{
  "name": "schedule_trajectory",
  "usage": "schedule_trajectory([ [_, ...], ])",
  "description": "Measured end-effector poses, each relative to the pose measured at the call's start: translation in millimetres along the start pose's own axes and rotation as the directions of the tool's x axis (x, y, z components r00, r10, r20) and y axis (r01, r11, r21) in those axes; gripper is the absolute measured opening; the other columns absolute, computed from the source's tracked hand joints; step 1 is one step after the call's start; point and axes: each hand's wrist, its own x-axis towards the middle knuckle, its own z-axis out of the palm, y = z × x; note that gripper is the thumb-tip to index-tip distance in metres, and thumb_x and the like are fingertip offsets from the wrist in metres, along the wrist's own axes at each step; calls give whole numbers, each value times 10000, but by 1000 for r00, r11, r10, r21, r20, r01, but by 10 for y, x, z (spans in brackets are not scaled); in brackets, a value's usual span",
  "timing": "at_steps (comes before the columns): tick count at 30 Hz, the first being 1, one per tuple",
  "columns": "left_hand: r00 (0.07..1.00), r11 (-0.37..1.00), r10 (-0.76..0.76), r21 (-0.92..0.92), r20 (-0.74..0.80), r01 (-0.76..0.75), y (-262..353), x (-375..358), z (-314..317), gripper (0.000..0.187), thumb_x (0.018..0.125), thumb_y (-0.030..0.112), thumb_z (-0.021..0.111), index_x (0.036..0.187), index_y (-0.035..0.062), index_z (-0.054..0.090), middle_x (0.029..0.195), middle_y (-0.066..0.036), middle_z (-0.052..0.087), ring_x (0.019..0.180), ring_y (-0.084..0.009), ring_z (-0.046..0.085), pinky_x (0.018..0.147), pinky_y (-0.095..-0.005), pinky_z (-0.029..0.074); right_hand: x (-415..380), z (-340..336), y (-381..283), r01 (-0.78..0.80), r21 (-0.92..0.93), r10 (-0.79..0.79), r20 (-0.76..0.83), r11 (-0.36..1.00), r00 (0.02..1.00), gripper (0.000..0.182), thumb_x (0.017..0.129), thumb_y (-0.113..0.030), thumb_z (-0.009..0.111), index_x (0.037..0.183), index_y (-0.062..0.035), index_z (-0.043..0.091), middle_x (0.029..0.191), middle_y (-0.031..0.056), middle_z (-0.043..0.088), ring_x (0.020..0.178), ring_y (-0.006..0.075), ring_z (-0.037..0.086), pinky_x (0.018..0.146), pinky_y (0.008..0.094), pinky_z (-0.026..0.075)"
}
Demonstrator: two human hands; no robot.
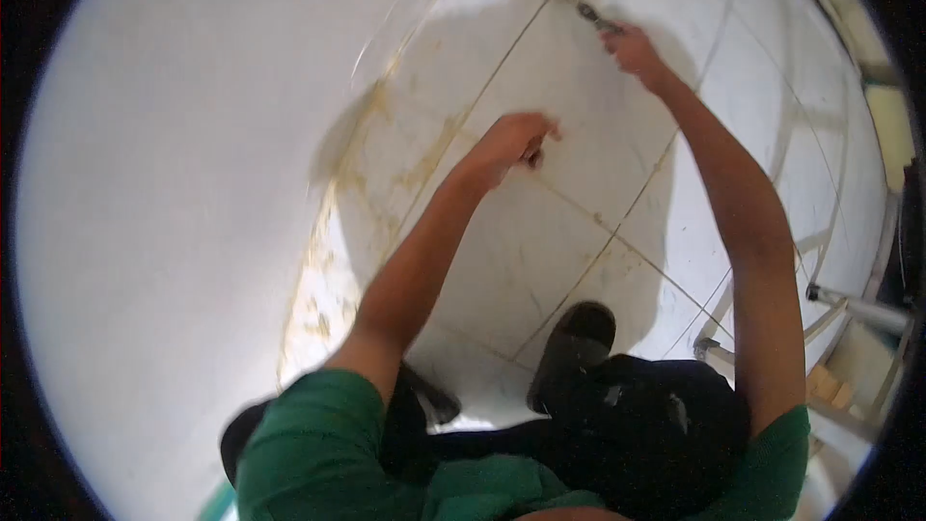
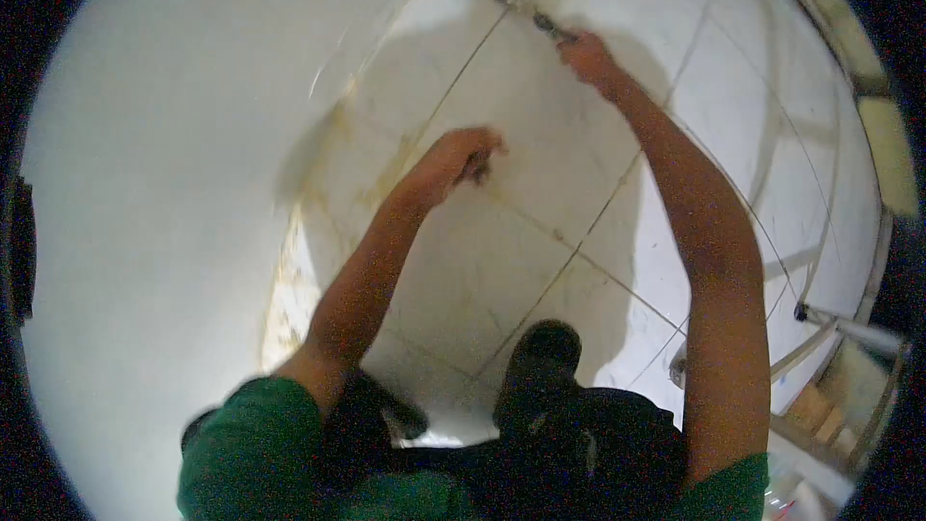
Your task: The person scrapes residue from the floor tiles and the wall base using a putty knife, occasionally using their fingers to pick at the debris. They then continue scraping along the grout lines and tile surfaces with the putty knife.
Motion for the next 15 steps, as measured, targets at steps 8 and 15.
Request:
schedule_trajectory([
  [8, 972, 953, -30, -300, -232, -43, -203, -72, -57, 473, 912, 473, 420, 877, 31, 583, 612, -51, 515, 529, -146, 511, 508, -278, 413, -1023, 942, -981, -46, -8, 47, 74, 999, 996, 192, 866, -268, 548, 871, -77, 573, 604, -42, 433, 494, 31, 353, 432, 206, 291],
  [15, 807, 856, 61, -385, -588, -345, -452, -71, 181, 462, 963, 394, 299, 961, 16, 563, 761, -86, 593, 683, -187, 559, 626, -325, 456, -1573, 1389, -423, -111, -158, 140, 187, 981, 972, 264, 898, -302, 520, 839, -46, 546, 634, -5, 500, 546, 77, 415, 501, 245, 344],
])
